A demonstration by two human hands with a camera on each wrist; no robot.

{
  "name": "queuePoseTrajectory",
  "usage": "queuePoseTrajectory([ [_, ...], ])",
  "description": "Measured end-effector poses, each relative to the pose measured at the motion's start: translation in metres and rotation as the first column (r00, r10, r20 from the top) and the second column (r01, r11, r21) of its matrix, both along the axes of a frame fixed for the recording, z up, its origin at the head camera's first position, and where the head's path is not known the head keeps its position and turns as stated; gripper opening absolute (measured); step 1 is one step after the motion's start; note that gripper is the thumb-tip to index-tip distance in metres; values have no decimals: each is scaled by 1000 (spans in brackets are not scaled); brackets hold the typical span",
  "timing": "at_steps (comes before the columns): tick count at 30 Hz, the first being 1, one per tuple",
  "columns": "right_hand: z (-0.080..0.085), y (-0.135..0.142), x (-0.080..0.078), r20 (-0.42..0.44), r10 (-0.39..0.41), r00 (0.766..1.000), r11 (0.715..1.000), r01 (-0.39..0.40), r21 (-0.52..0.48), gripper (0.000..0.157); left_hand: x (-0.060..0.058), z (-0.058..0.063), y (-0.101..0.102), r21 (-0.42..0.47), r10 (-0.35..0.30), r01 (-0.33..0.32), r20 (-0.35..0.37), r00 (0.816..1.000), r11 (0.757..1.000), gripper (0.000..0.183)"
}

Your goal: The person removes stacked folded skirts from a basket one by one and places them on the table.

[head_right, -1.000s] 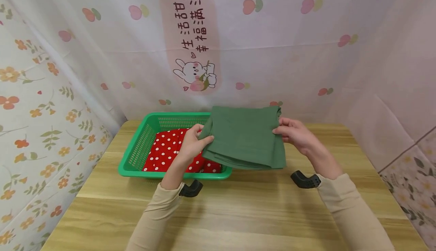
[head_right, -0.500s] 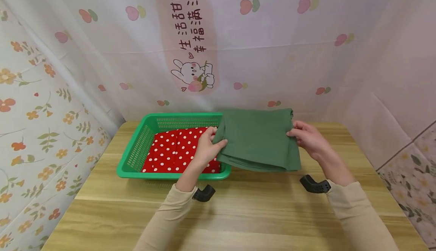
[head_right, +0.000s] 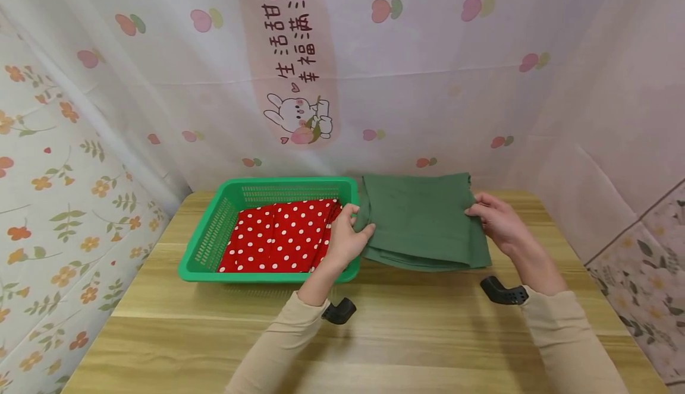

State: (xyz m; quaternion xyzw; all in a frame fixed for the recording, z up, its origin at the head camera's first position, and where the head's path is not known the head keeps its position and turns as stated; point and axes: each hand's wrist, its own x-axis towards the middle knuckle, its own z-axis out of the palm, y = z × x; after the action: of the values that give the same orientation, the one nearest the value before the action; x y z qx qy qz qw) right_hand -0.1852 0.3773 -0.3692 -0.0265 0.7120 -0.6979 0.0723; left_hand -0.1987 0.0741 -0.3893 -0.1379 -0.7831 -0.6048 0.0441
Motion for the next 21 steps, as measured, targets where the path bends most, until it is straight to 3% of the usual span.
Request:
queuePoseTrajectory([
  [8, -1, 13, -2, 14, -10, 1000, 998, 11, -55, 18, 4, -2, 15, 29, 28, -27, -56, 998, 999, 20],
  [21, -6, 28, 0, 19, -28, 999, 999, 29, -19, 15, 9, -10, 36, 33, 65, -64, -11, 998, 997, 25],
])
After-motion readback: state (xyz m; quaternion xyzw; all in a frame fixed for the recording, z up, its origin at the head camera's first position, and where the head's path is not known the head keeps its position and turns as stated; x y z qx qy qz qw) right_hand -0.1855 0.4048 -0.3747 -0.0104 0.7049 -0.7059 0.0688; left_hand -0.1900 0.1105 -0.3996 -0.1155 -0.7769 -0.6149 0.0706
